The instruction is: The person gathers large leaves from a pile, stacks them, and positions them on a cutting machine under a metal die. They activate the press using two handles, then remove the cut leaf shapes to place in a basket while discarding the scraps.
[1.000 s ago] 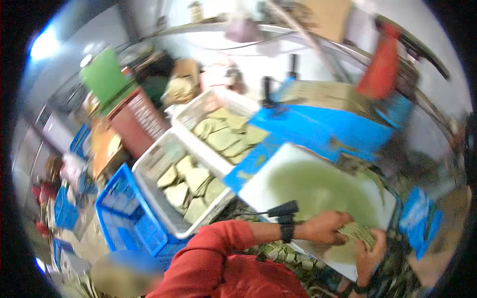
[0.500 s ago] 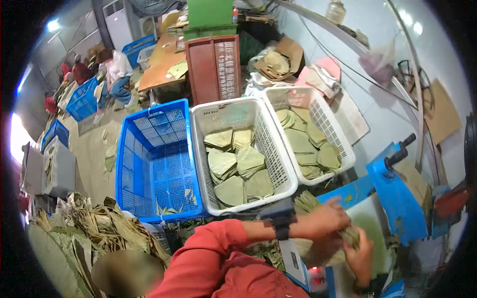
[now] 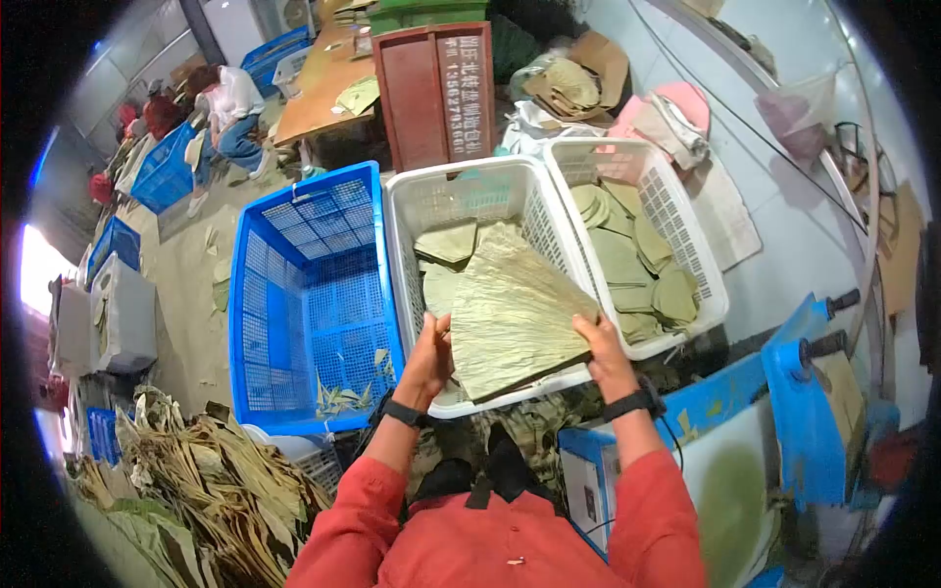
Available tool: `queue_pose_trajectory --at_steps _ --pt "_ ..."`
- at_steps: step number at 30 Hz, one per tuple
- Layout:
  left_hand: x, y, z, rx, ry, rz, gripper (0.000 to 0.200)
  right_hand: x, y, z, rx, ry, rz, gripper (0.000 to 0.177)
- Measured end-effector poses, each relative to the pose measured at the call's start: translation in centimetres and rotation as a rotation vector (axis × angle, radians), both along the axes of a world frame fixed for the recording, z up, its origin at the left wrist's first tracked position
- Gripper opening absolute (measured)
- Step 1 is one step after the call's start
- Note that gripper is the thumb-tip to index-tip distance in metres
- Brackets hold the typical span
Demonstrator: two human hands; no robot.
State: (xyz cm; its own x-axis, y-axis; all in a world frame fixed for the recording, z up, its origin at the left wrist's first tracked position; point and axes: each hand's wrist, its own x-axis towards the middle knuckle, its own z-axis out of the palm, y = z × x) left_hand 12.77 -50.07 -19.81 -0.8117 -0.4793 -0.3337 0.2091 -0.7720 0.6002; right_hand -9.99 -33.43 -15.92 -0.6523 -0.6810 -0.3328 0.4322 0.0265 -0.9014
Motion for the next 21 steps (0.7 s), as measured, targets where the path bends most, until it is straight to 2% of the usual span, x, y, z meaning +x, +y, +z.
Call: queue_pose_trajectory --at_steps 3,5,8,11,12,15,19,20,21 --pt "3.7 0.9 -2.7 0.094 -0.448 0.159 0.047 -1.8 -2.9 -8.4 0.022 -0.056 -0.012 0.048" --pt "6.0 2.8 -3.7 0.109 -0.518 0.209 0.036 -3.3 -4.3 -12.6 0.092 -0.052 0.021 0.051" --pt "8.9 5.9 -6.2 0.122 -0.532 0.18 0.038 -3.5 -6.9 -14.7 0.55 0.034 -0.102 0.061" --pt "8.9 9.0 -5.9 0.231 -0.673 0.217 0.033 -5.4 -7.8 -18.1 0.458 -0.035 0.101 0.072" --pt "9.0 9.9 -6.3 0.242 -0.673 0.228 0.034 -6.0 -7.9 -21.8 0.478 -0.029 0.097 0.076" --pt "9.1 12.4 -7.8 0.285 -0.612 0.267 0.037 -7.8 -8.5 -28.8 0.355 -0.109 0.306 0.076" --pt "7.8 13.2 -7.9 0.366 -0.733 0.251 0.039 -8.4 -12.1 -29.0 0.359 -0.183 0.607 0.083" --pt "7.9 13.2 -8.6 0.391 -0.757 0.244 0.039 -8.6 -12.3 -32.6 0.348 -0.152 0.643 0.087" --pt "7.8 13.1 -9.1 0.407 -0.782 0.255 0.039 -8.3 -12.9 -33.3 0.401 -0.087 0.672 0.088"
